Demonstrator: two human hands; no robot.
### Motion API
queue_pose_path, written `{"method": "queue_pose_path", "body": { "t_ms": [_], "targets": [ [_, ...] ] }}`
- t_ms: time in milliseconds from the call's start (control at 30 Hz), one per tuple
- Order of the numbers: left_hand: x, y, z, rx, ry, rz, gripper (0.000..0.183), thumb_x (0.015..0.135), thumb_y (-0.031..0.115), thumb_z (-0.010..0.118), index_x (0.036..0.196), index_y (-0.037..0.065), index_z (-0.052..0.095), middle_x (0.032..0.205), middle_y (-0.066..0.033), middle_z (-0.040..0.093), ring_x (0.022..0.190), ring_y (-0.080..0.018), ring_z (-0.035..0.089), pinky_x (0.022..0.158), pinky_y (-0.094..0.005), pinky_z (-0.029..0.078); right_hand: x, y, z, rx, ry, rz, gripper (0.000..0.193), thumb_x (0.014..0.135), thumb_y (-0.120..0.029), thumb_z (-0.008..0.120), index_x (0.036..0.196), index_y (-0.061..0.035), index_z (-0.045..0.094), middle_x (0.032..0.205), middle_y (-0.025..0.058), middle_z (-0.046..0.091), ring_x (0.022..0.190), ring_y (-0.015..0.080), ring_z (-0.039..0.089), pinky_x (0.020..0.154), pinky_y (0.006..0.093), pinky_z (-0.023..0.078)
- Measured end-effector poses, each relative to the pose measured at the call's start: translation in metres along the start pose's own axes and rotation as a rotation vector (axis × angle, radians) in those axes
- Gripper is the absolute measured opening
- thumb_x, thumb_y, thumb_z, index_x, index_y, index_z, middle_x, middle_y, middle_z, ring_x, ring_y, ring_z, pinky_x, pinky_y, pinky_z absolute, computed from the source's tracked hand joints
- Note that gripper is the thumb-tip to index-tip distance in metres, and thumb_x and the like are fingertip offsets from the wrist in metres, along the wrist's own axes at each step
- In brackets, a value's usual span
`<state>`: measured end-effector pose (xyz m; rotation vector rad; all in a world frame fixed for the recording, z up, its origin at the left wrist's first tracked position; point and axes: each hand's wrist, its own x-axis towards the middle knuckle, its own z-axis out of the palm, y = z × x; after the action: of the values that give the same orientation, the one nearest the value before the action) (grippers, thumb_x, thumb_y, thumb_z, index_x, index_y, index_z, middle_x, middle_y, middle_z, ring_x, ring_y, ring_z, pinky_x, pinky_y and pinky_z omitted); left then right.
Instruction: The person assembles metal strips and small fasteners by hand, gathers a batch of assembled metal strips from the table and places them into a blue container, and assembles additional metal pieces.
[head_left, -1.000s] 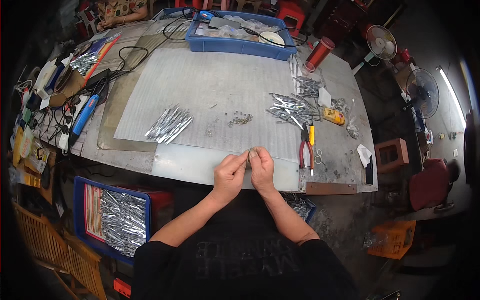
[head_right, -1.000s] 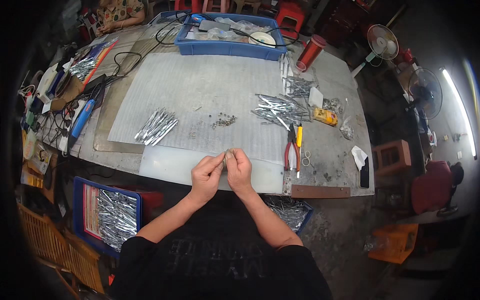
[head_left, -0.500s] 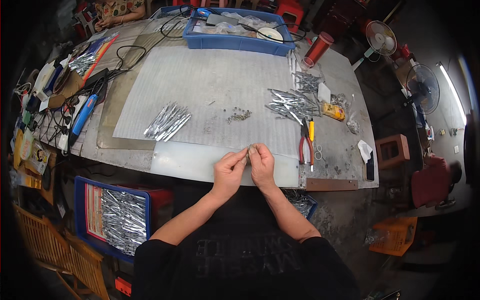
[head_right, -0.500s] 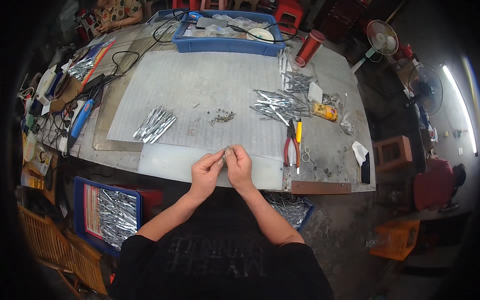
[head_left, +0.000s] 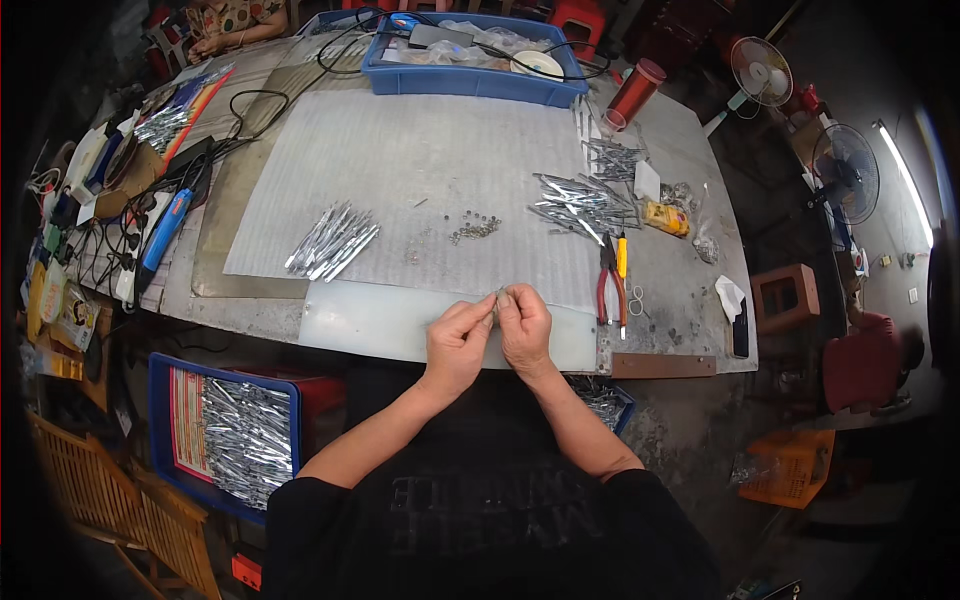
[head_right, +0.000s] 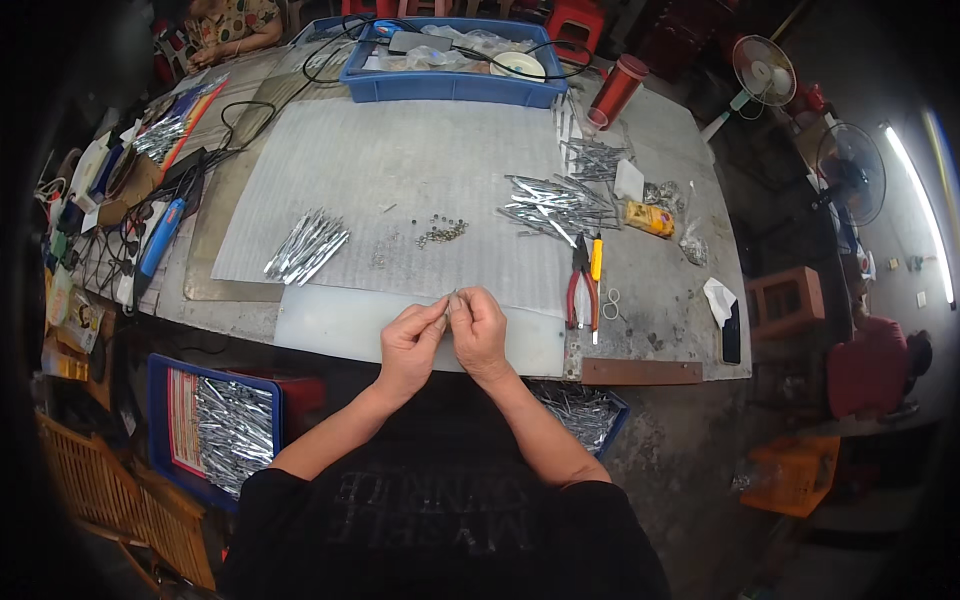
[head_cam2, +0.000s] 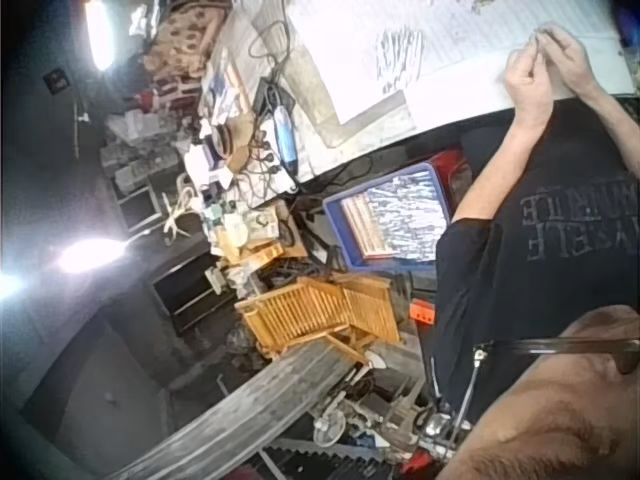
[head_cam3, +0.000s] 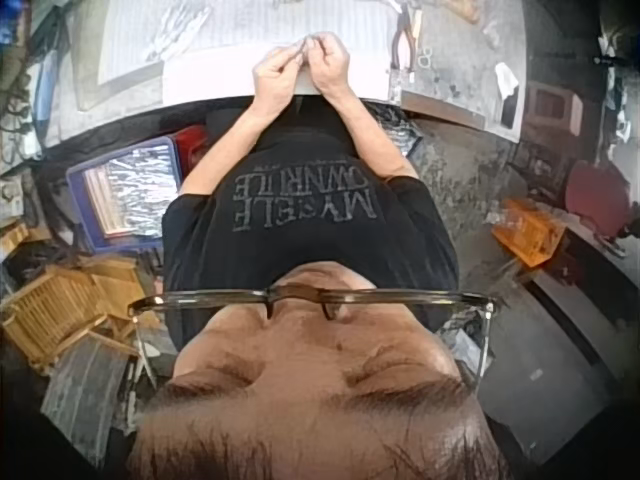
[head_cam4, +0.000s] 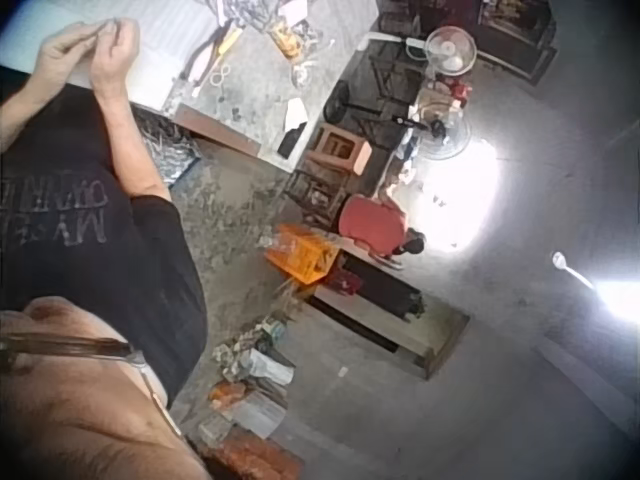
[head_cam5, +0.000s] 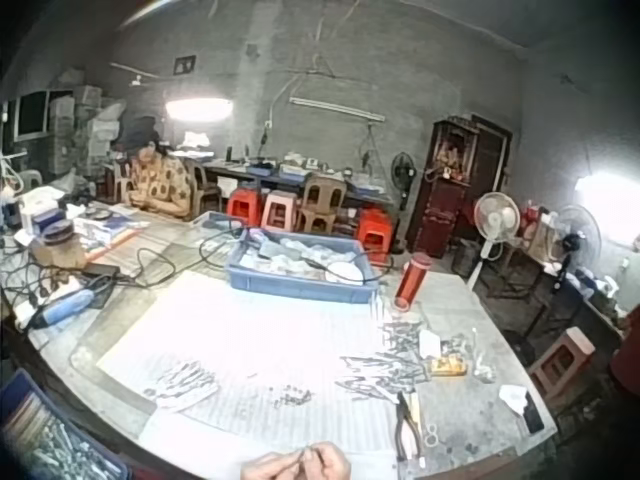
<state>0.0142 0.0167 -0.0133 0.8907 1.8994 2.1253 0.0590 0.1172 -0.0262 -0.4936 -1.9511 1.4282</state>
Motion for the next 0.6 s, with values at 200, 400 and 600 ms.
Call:
{"method": "queue_pose_path", "body": {
  "t_ms": [200, 400, 600],
  "targets": [
    [0.002, -0.001, 0.003, 0.017, 0.019, 0.033, 0.021, 0.079, -0.001, 0.055, 0.1, 0.0, 0.06, 0.071, -0.0062, 0.055, 0.061, -0.0114, 0.051, 0.054, -0.0224, 0.041, 0.003, -0.006, -0.001, 0.279, -0.055, 0.186, 0.013, 0.084, -0.01, 0.051, 0.078, 0.0014, 0.051, 0.066, 0.0049, 0.05, 0.061, 0.0098, 0.045, 0.054, 0.0239, 0.039],
    [0.002, -0.001, 0.005, -0.072, -0.002, -0.041, 0.02, 0.08, 0.0, 0.054, 0.099, 0.0, 0.061, 0.07, -0.0078, 0.055, 0.059, -0.0145, 0.051, 0.053, -0.024, 0.041, 0.003, -0.012, -0.004, 0.207, -0.036, 0.116, 0.014, 0.084, -0.011, 0.05, 0.078, 0.0013, 0.052, 0.065, 0.0012, 0.05, 0.06, 0.0067, 0.043, 0.053, 0.022, 0.038],
    [0.008, 0.009, -0.002, 0.182, -0.072, 0.133, 0.021, 0.079, 0.0, 0.054, 0.099, 0.002, 0.061, 0.067, -0.0094, 0.053, 0.057, -0.0187, 0.051, 0.052, -0.0268, 0.041, 0.004, -0.006, -0.021, 0.09, -0.105, 0.098, 0.015, 0.084, -0.013, 0.053, 0.081, 0.002, 0.054, 0.066, 0.0053, 0.052, 0.061, 0.0098, 0.047, 0.056, 0.0243, 0.041]
  ]
}}
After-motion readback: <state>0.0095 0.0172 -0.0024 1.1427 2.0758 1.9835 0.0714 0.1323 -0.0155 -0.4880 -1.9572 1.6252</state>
